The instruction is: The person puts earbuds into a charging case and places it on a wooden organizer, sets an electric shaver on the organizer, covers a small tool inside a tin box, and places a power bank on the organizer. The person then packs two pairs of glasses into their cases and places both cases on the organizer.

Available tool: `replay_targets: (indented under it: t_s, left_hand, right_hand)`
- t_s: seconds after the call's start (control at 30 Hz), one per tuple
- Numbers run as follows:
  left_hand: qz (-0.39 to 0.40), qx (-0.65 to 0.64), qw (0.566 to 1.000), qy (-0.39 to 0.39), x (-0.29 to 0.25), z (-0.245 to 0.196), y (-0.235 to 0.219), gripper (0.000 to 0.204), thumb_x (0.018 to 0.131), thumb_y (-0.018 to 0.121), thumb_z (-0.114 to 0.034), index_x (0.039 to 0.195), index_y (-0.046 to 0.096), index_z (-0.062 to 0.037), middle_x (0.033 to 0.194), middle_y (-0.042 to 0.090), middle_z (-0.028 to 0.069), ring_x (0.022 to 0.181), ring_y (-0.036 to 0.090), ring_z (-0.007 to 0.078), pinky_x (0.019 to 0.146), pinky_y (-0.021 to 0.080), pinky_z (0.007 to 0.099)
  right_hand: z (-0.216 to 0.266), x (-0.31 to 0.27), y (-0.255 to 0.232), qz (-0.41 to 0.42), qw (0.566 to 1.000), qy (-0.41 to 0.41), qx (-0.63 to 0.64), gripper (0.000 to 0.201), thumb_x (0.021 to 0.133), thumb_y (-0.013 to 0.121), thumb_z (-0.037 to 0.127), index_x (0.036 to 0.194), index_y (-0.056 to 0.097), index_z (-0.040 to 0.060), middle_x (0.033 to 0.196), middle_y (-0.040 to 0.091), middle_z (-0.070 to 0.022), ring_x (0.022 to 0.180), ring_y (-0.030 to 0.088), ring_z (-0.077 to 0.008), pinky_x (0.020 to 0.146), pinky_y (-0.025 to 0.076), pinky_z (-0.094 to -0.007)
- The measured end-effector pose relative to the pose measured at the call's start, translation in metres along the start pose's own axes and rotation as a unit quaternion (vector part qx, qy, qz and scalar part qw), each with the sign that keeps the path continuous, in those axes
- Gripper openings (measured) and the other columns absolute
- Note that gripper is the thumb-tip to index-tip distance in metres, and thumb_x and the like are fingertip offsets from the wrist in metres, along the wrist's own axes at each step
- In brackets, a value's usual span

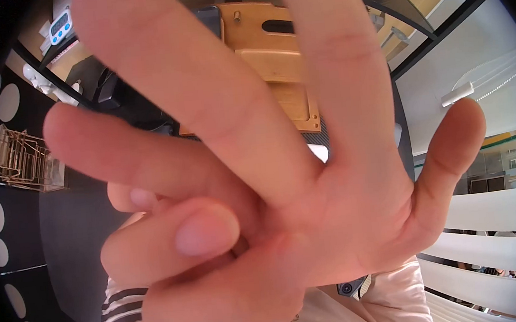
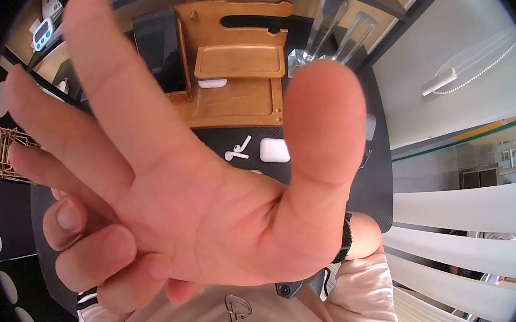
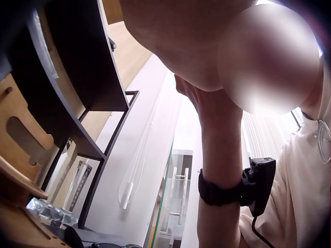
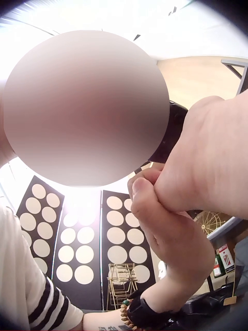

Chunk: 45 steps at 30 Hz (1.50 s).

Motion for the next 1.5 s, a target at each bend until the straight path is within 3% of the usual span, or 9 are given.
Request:
replay_targets:
  t_s: [0.27,0.47,0.53,0.63,0.67,0.73,0.87,1.07,1.5]
  left_hand:
    - [0.172,0.078,0.982,0.014,-0.019,-0.003,0.008,0.03,0.102,0.052,-0.048,0.096,0.058,-0.0198,0.111,0.048,0.0006,0.106,0.052,0.0225,0.096,0.047,0.0345]
    - [0.302,0.138,0.943,0.023,0.006,-0.024,-0.056,0.026,0.1,0.057,-0.049,0.103,0.057,-0.0237,0.123,0.046,0.0,0.12,0.051,0.0237,0.109,0.046,0.0376]
    - [0.323,0.145,0.935,0.024,0.004,-0.03,-0.04,0.026,0.099,0.058,-0.049,0.104,0.057,-0.0244,0.124,0.046,-0.0001,0.123,0.051,0.0239,0.111,0.046,0.0381]
    - [0.221,0.183,0.924,-0.254,0.012,-0.034,-0.021,0.03,0.103,0.05,-0.054,0.096,0.057,-0.0265,0.13,0.044,0.0035,0.132,0.049,0.0302,0.115,0.045,0.0374]
    - [0.224,0.182,0.922,-0.256,0.008,-0.035,-0.027,0.03,0.103,0.05,-0.054,0.096,0.057,-0.0265,0.13,0.044,0.0035,0.132,0.049,0.0302,0.115,0.045,0.0374]
    - [0.266,0.087,0.937,-0.209,0.008,-0.031,-0.026,0.027,0.103,0.047,-0.05,0.097,0.055,-0.0248,0.129,0.045,0.0043,0.131,0.05,0.0331,0.113,0.047,0.0382]
    - [0.289,0.095,0.921,-0.245,0.012,-0.03,-0.017,0.019,0.099,0.049,-0.043,0.099,0.053,-0.0243,0.128,0.045,0.0035,0.128,0.052,0.0328,0.11,0.049,0.0384]
    - [0.195,0.181,0.942,-0.207,-0.001,-0.038,-0.03,0.015,0.107,0.044,-0.036,0.106,0.049,-0.0218,0.122,0.046,0.0095,0.117,0.058,0.032,0.104,0.052,0.0401]
    - [0.316,0.335,0.884,-0.081,0.002,-0.039,0.001,0.012,0.11,0.042,-0.031,0.112,0.045,-0.0195,0.116,0.048,0.0151,0.106,0.061,0.0307,0.097,0.054,0.0424]
  right_hand:
    - [0.006,0.002,0.0,0.002,1.0,-0.025,0.014,0.069,0.108,0.038,0.053,0.129,0.055,-0.0113,0.121,0.068,-0.0181,0.109,0.063,-0.0161,0.102,0.044,-0.0284]
    - [0.01,0.003,-0.008,0.0,0.999,-0.038,0.029,0.07,0.108,0.038,0.053,0.129,0.055,-0.0115,0.122,0.068,-0.0182,0.109,0.062,-0.0159,0.102,0.044,-0.0284]
    - [0.012,0.002,-0.014,-0.003,0.999,-0.042,0.034,0.07,0.108,0.038,0.053,0.129,0.055,-0.0115,0.122,0.068,-0.0182,0.109,0.062,-0.0159,0.102,0.044,-0.0283]
    - [0.013,-0.001,-0.024,-0.009,0.998,-0.044,0.043,0.071,0.108,0.038,0.054,0.129,0.055,-0.0116,0.122,0.067,-0.0182,0.109,0.062,-0.0158,0.103,0.044,-0.0283]
    - [0.012,-0.002,-0.026,-0.012,0.998,-0.043,0.047,0.071,0.108,0.038,0.054,0.13,0.055,-0.0116,0.122,0.067,-0.0182,0.109,0.062,-0.0158,0.103,0.044,-0.0283]
    - [0.011,-0.005,-0.029,-0.018,0.997,-0.041,0.055,0.071,0.108,0.038,0.054,0.13,0.055,-0.0117,0.122,0.067,-0.0182,0.11,0.062,-0.0157,0.103,0.044,-0.0283]
    - [0.009,-0.007,-0.032,-0.025,0.996,-0.04,0.069,0.071,0.108,0.038,0.054,0.13,0.054,-0.0118,0.123,0.067,-0.0183,0.11,0.062,-0.0156,0.103,0.044,-0.0282]
    - [0.009,-0.01,-0.034,-0.03,0.995,-0.04,0.086,0.072,0.108,0.037,0.054,0.13,0.054,-0.012,0.123,0.067,-0.0183,0.11,0.062,-0.0155,0.103,0.043,-0.0282]
    - [0.011,-0.014,-0.037,-0.03,0.992,-0.05,0.115,0.073,0.108,0.037,0.055,0.131,0.053,-0.0124,0.124,0.067,-0.0184,0.111,0.061,-0.0151,0.104,0.043,-0.028]
Point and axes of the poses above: each hand's wrist, its own x-axis towards the middle knuckle, its own y-axis out of the palm, z = x × y, the point moved 5 cm from there along x, towards the middle knuckle
